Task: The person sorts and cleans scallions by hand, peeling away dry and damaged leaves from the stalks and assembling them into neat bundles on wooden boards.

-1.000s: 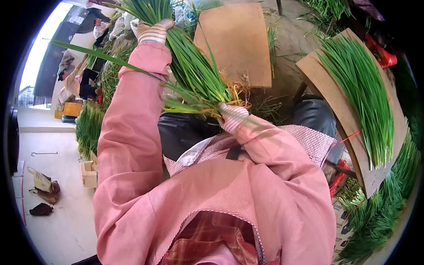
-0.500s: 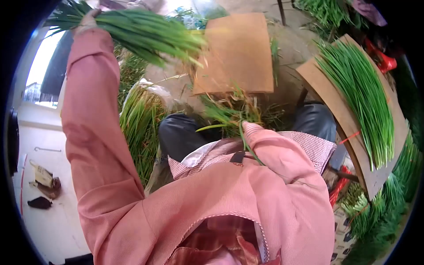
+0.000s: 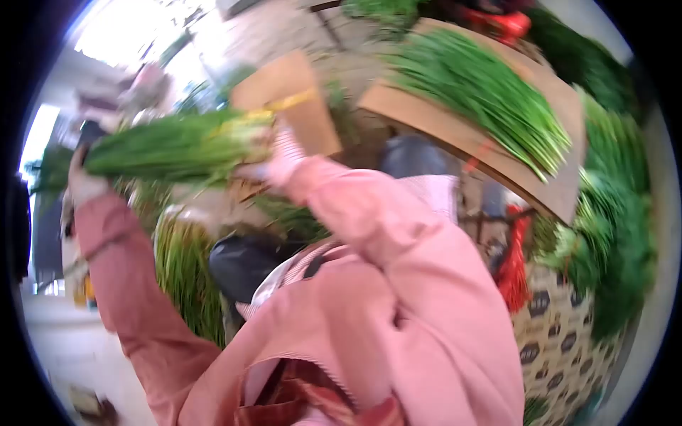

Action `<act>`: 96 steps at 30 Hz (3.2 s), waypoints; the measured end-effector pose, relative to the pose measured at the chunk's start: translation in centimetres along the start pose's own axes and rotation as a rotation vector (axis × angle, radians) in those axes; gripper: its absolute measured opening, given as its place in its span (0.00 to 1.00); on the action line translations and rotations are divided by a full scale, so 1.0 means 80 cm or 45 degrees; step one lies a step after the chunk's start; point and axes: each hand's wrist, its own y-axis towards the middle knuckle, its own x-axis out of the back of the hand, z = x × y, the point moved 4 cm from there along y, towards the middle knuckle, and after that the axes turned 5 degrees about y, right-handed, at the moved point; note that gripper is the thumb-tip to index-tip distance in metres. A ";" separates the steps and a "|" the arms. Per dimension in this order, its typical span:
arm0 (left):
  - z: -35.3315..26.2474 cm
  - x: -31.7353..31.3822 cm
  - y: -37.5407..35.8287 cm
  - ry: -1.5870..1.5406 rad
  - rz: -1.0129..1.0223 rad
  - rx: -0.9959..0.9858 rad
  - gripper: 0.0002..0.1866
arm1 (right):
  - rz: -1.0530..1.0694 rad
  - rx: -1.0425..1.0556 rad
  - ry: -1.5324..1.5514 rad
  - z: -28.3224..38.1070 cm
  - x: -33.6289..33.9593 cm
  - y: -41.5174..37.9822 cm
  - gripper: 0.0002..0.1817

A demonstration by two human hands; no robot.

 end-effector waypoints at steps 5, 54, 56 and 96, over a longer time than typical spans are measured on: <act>0.022 -0.029 -0.108 -0.217 -0.102 0.100 0.11 | -0.179 -0.238 1.129 -0.047 0.050 -0.025 0.19; 0.484 0.051 0.068 0.027 0.052 1.111 0.29 | 0.462 -0.320 -2.875 -0.013 0.204 0.110 0.23; 0.503 0.099 0.094 0.230 0.331 0.936 0.30 | 0.334 -0.512 -2.494 -0.010 0.240 0.147 0.16; 0.441 -0.084 -0.282 -0.021 0.069 1.302 0.14 | -0.167 -1.021 -1.401 -0.029 0.137 -0.084 0.10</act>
